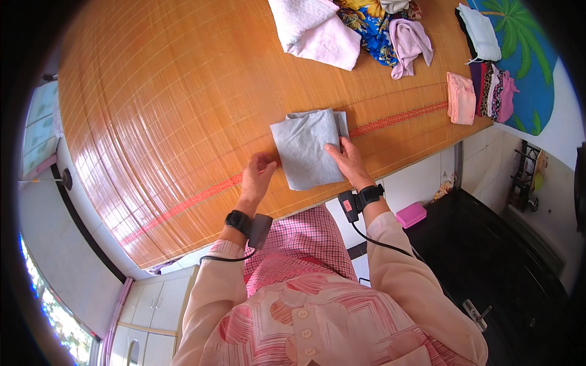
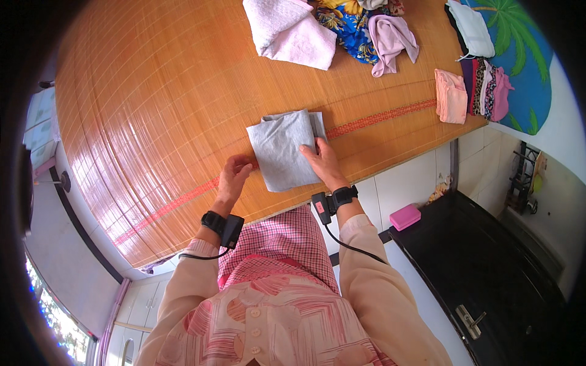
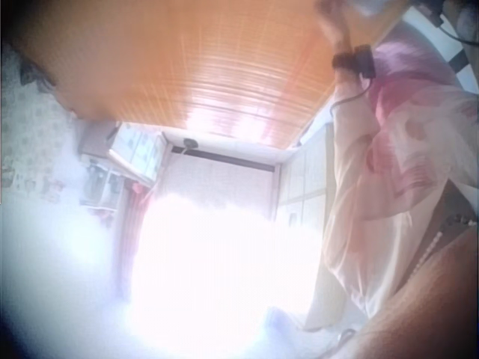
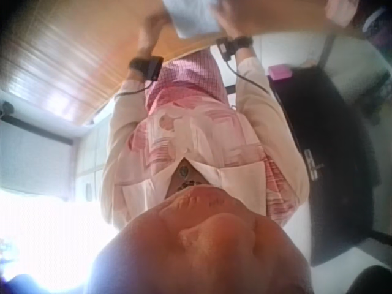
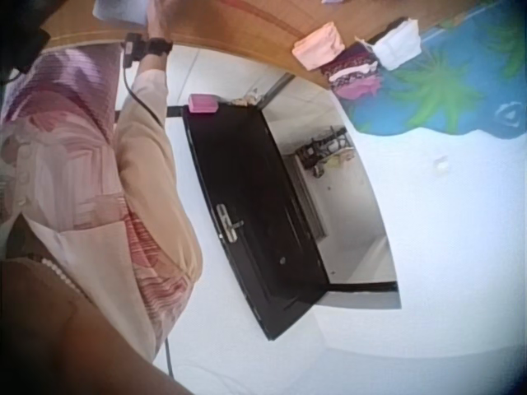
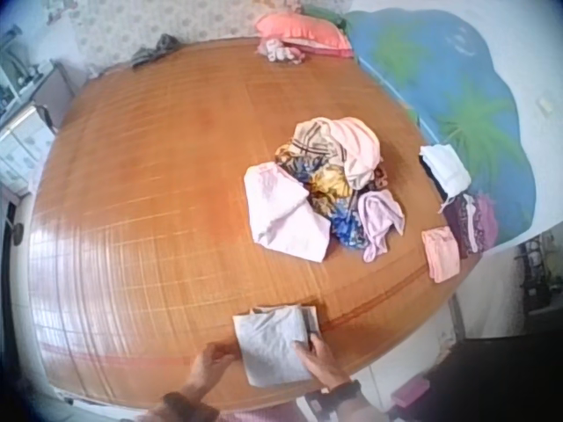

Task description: The person picks up and folds a pink shirt, a grey tank top, a pink towel, and a peach-colored shirt on a bed, placing them in a stack.

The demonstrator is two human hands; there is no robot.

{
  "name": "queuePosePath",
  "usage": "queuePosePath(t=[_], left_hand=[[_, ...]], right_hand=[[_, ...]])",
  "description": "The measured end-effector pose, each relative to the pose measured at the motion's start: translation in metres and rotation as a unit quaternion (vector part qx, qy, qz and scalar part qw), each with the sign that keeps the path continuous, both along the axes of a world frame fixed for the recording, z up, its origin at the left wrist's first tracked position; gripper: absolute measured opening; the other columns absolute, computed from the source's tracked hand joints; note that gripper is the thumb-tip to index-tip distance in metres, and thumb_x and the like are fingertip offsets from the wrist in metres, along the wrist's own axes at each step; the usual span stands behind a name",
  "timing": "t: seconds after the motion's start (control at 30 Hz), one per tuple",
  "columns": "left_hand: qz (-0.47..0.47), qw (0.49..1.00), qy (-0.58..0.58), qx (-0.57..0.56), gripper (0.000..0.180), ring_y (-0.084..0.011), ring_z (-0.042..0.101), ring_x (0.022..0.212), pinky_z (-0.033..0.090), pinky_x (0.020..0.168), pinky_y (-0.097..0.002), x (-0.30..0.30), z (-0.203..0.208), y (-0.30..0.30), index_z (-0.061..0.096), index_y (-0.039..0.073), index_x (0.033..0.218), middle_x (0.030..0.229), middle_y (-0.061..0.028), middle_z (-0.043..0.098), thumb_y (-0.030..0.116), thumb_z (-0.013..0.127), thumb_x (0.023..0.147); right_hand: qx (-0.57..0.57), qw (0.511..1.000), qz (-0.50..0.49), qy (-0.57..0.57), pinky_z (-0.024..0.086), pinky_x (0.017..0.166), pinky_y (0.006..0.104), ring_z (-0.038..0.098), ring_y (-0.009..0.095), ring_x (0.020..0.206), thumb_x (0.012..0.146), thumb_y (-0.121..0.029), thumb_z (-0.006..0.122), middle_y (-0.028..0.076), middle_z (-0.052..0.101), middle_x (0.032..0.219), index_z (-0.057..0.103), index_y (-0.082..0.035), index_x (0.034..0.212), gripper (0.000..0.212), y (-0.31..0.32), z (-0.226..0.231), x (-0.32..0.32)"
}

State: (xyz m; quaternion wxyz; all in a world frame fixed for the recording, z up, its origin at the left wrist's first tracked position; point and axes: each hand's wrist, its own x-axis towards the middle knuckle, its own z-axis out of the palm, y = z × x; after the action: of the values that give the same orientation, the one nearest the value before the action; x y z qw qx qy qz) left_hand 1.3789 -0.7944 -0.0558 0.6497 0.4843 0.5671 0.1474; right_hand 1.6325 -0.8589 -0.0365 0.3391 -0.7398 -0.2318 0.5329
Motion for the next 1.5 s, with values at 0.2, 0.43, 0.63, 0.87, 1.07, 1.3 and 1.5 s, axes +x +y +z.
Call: queuePosePath(t=[0.2, 0.43, 0.63, 0.87, 1.07, 1.3, 1.5], left_hand=[[-0.018, 0.999, 0.041, 0.002, 0.037, -0.0191, 0.06, 0.091, 0.048, 0.081, -0.0309, 0.034, 0.016, 0.003, 0.051, -0.002, 0.111, 0.1, -0.0109, 0.062, 0.017, 0.065, 0.082], [-0.045, 0.985, 0.152, 0.067, 0.036, -0.0168, 0.058, 0.072, 0.047, 0.067, -0.031, 0.052, 0.002, 0.003, 0.057, -0.003, 0.095, 0.079, -0.0091, 0.062, 0.024, 0.07, 0.075], [-0.054, 0.984, 0.149, 0.078, 0.031, -0.0157, 0.055, 0.064, 0.046, 0.059, -0.0306, 0.056, -0.002, 0.003, 0.056, -0.004, 0.089, 0.072, -0.0081, 0.06, 0.022, 0.068, 0.077], [-0.058, 0.993, 0.083, 0.067, 0.026, -0.0219, 0.063, 0.081, 0.049, 0.074, -0.0314, 0.061, 0.002, 0.001, 0.057, 0.0, 0.099, 0.086, -0.0132, 0.065, 0.018, 0.061, 0.081], [-0.009, 0.997, 0.072, 0.039, 0.026, -0.0219, 0.063, 0.087, 0.049, 0.076, -0.0319, 0.042, -0.023, 0.001, 0.057, -0.001, 0.102, 0.092, -0.0144, 0.065, 0.017, 0.059, 0.082], [-0.017, 0.992, 0.098, 0.079, 0.022, -0.0234, 0.063, 0.078, 0.05, 0.071, -0.0332, 0.046, -0.014, -0.005, 0.057, 0.001, 0.1, 0.085, -0.0138, 0.064, 0.015, 0.058, 0.083], [-0.041, 0.979, 0.154, 0.129, 0.017, -0.0222, 0.062, 0.074, 0.05, 0.067, -0.0327, 0.052, -0.018, -0.003, 0.057, 0.001, 0.097, 0.081, -0.0124, 0.063, 0.009, 0.056, 0.082]], right_hand=[[0.044, 0.99, -0.022, -0.132, 0.047, 0.069, 0.0317, 0.058, 0.022, 0.078, 0.078, -0.025, 0.067, 0.013, 0.061, 0.091, 0.055, 0.002, 0.101, 0.037, -0.009, -0.014, 0.001], [0.02, 0.932, 0.03, -0.362, 0.044, 0.078, 0.0425, 0.053, 0.036, 0.089, 0.071, -0.029, 0.072, 0.02, 0.055, 0.096, 0.052, 0.002, 0.097, 0.045, -0.006, 0.005, 0.006], [0.036, 0.959, 0.113, -0.256, 0.044, 0.072, 0.0436, 0.054, 0.038, 0.083, 0.073, -0.029, 0.07, 0.021, 0.057, 0.087, 0.05, 0.001, 0.088, 0.039, -0.001, 0.007, 0.003], [-0.027, 0.939, 0.069, -0.335, 0.047, 0.071, 0.0446, 0.059, 0.039, 0.085, 0.074, -0.032, 0.068, 0.021, 0.061, 0.09, 0.053, -0.001, 0.098, 0.042, -0.025, -0.009, 0.093], [-0.091, 0.902, 0.063, -0.418, 0.047, 0.078, 0.0419, 0.059, 0.037, 0.091, 0.076, -0.03, 0.068, 0.025, 0.06, 0.096, 0.053, 0.004, 0.105, 0.047, -0.038, 0.014, 0.217], [-0.035, 0.867, 0.03, -0.496, 0.045, 0.077, 0.0429, 0.056, 0.042, 0.09, 0.071, -0.019, 0.07, 0.027, 0.058, 0.092, 0.052, 0.004, 0.099, 0.04, -0.042, 0.038, 0.304], [-0.013, 0.849, 0.027, -0.527, 0.045, 0.076, 0.0428, 0.056, 0.042, 0.089, 0.073, -0.014, 0.069, 0.025, 0.058, 0.092, 0.049, 0.002, 0.098, 0.035, -0.03, 0.091, 0.373]])
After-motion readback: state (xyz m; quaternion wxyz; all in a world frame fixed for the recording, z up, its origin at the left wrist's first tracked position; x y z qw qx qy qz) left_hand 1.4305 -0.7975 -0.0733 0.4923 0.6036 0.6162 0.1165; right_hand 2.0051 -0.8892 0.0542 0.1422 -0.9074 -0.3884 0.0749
